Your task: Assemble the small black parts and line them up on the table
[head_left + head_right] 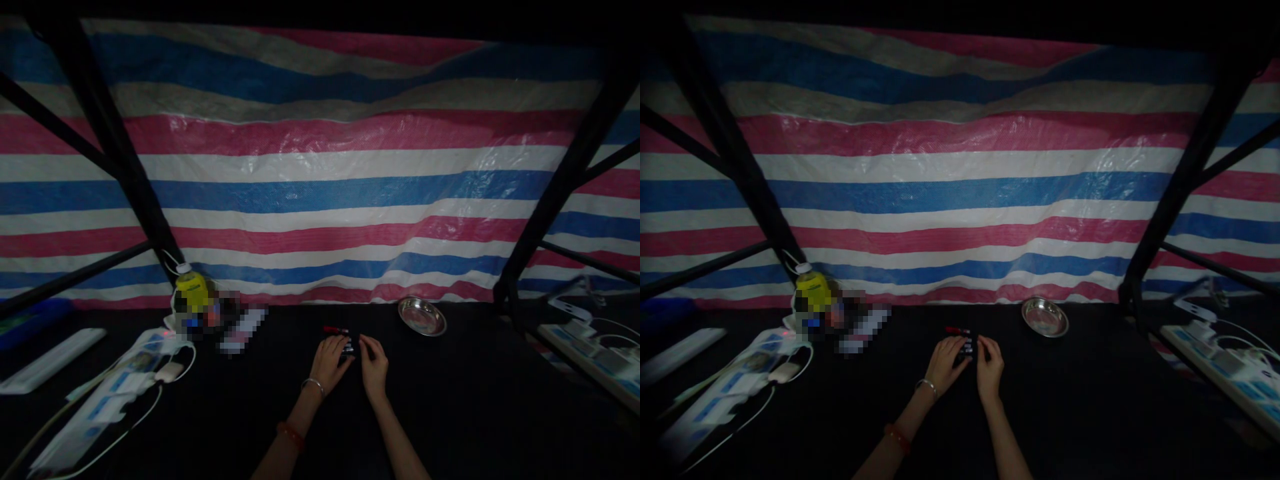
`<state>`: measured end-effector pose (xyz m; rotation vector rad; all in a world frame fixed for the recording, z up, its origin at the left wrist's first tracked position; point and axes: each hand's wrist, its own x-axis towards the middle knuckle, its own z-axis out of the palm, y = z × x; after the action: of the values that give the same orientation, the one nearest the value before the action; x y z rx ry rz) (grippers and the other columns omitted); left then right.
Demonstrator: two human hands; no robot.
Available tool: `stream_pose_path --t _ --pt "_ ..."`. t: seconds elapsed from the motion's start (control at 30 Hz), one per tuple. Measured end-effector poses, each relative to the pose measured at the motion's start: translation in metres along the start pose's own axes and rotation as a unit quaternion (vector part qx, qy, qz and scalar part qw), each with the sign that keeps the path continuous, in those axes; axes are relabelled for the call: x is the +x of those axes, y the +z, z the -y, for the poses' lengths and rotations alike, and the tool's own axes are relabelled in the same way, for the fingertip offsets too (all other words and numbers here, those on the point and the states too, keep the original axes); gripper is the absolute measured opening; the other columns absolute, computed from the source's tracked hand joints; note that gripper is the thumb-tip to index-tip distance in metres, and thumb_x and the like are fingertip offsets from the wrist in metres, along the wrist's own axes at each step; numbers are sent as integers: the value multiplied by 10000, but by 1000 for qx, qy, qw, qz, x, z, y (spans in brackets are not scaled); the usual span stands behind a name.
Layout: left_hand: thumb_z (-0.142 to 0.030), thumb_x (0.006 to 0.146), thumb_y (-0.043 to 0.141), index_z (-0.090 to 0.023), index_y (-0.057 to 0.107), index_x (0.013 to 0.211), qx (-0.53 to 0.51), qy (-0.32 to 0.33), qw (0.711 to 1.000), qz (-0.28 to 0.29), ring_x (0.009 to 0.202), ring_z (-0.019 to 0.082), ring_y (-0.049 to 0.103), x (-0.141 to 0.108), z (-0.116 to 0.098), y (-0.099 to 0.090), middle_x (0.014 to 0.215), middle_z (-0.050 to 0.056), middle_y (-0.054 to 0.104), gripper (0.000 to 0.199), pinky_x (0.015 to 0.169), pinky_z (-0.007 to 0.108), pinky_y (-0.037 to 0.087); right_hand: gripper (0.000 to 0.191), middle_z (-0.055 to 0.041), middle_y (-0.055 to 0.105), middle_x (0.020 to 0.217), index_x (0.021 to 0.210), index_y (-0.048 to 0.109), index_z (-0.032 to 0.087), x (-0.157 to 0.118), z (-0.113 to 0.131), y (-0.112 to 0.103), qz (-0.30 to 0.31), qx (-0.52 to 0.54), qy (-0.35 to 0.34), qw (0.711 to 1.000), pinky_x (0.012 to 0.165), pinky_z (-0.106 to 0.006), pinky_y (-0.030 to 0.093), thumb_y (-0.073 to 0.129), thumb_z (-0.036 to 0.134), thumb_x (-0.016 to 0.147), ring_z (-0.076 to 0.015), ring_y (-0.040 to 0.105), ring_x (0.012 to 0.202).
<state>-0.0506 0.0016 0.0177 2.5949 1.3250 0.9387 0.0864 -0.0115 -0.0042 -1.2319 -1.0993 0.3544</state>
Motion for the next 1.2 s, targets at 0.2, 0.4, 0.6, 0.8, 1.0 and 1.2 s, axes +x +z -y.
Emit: stream_pose_path --t 0.2,0.4,0.6,0.8,1.0,1.2 --pt "-201 825 482 -248 402 1310 2 17 1000 24 1063 193 516 -2 0 -1 1209 49 570 494 938 357 383 296 -109 634 981 973 660 170 -17 22 13 21 21 -12 999 828 -338 477 465 356 851 -204 597 931" --pt "-142 800 480 -220 401 1305 11 23 999 40 1034 196 537 -3 0 -3 1158 65 599 517 899 362 411 247 -101 645 927 931 658 167 -20 27 14 17 50 -20 998 783 -334 492 509 340 833 -199 606 875" --pt "-125 790 473 -187 339 1339 33 43 998 22 972 194 564 -6 0 -2 1227 76 562 568 851 358 438 207 -88 652 895 926 667 177 -20 27 15 12 71 -25 997 760 -333 493 559 305 804 -196 611 838" --pt "-152 821 426 -175 285 1368 24 71 997 15 1010 188 574 -6 -2 -2 1262 99 536 566 863 350 445 211 -84 654 883 909 667 172 -18 27 12 12 95 6 995 750 -328 488 572 318 790 -194 609 818" --pt "-194 872 382 -199 304 1363 27 88 996 -2 989 179 595 -6 1 0 1237 97 557 498 849 341 460 216 -85 650 912 911 655 168 -18 24 11 17 124 42 991 782 -337 481 585 325 780 -201 606 857" --pt "-220 881 393 -177 284 1371 32 91 995 0 883 184 614 -7 2 3 1045 89 648 503 793 340 474 217 -80 648 883 899 656 166 -19 24 11 23 129 47 990 757 -324 490 587 333 779 -192 611 824"
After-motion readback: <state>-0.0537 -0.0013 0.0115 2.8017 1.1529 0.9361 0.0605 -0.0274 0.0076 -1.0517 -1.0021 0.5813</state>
